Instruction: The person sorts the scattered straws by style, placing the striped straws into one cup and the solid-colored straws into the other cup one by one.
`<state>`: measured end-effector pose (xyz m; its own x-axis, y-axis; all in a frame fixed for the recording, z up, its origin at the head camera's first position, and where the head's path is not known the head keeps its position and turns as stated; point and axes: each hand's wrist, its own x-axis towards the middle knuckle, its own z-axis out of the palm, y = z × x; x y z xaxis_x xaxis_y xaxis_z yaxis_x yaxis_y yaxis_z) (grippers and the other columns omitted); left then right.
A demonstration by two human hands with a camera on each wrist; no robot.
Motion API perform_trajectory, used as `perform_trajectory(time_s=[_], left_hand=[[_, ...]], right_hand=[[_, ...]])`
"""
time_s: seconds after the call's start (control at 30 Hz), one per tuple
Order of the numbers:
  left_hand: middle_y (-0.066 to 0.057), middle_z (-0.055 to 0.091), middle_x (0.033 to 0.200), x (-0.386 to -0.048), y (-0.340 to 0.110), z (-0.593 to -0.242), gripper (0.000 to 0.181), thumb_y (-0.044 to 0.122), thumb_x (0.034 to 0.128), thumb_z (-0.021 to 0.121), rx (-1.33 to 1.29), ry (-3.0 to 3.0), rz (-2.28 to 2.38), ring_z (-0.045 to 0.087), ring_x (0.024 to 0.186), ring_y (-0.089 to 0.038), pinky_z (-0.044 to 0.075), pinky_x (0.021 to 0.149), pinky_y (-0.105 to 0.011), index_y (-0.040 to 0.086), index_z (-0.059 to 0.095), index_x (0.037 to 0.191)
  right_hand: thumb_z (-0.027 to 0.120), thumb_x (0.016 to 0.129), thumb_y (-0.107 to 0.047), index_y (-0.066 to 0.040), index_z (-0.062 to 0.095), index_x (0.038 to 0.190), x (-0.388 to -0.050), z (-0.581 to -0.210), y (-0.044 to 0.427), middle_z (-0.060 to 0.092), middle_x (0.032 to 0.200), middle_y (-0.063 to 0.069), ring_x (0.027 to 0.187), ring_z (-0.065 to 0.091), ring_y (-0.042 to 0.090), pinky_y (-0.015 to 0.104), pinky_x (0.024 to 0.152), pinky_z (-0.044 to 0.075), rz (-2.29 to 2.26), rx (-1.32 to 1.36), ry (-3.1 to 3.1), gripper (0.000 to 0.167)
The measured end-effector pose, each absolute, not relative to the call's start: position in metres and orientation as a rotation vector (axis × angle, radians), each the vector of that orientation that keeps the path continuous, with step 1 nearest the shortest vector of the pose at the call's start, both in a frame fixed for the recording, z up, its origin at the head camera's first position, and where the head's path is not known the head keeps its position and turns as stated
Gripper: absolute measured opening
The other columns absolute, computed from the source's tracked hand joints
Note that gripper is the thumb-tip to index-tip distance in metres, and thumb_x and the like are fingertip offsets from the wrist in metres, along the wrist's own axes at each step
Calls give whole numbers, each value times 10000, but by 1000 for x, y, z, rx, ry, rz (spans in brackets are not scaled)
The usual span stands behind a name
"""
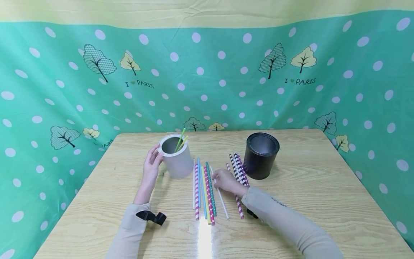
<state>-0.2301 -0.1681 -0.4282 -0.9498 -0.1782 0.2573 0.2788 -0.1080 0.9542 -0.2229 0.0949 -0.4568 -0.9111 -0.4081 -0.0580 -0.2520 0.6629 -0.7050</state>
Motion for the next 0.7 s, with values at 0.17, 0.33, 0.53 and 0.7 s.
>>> perform_trajectory(time_s=[0.17,0.33,0.53,0.7], left_hand=[[-119,447,1301,-231,-168,-429,421,114,884,524,-104,-1871,-2127,395,1202,-198,324,1003,-297,53,405,1283],[-121,453,1295,-231,-168,-429,418,105,886,518,-99,-1877,-2117,402,1195,-199,332,996,-288,50,403,1284],[-128,457,1289,-231,-168,-428,423,113,884,523,-101,-1878,-2115,410,1186,-204,346,983,-275,49,404,1284],[-124,459,1288,-230,-168,-428,420,115,881,531,-103,-1876,-2116,410,1184,-200,346,982,-276,57,412,1280]], right_hand=[[656,656,53,23,624,901,-221,-456,93,496,555,-10,461,441,70,192,454,383,-1053,-511,2725,249],[653,632,55,19,620,892,-220,-456,91,486,549,-20,457,435,72,195,440,367,-1038,-518,2753,265],[664,622,43,5,621,890,-221,-457,91,475,550,-27,459,423,70,186,434,347,-1037,-522,2768,274],[671,621,35,1,616,898,-221,-457,91,472,563,-19,469,416,77,190,435,338,-1049,-515,2761,284]])
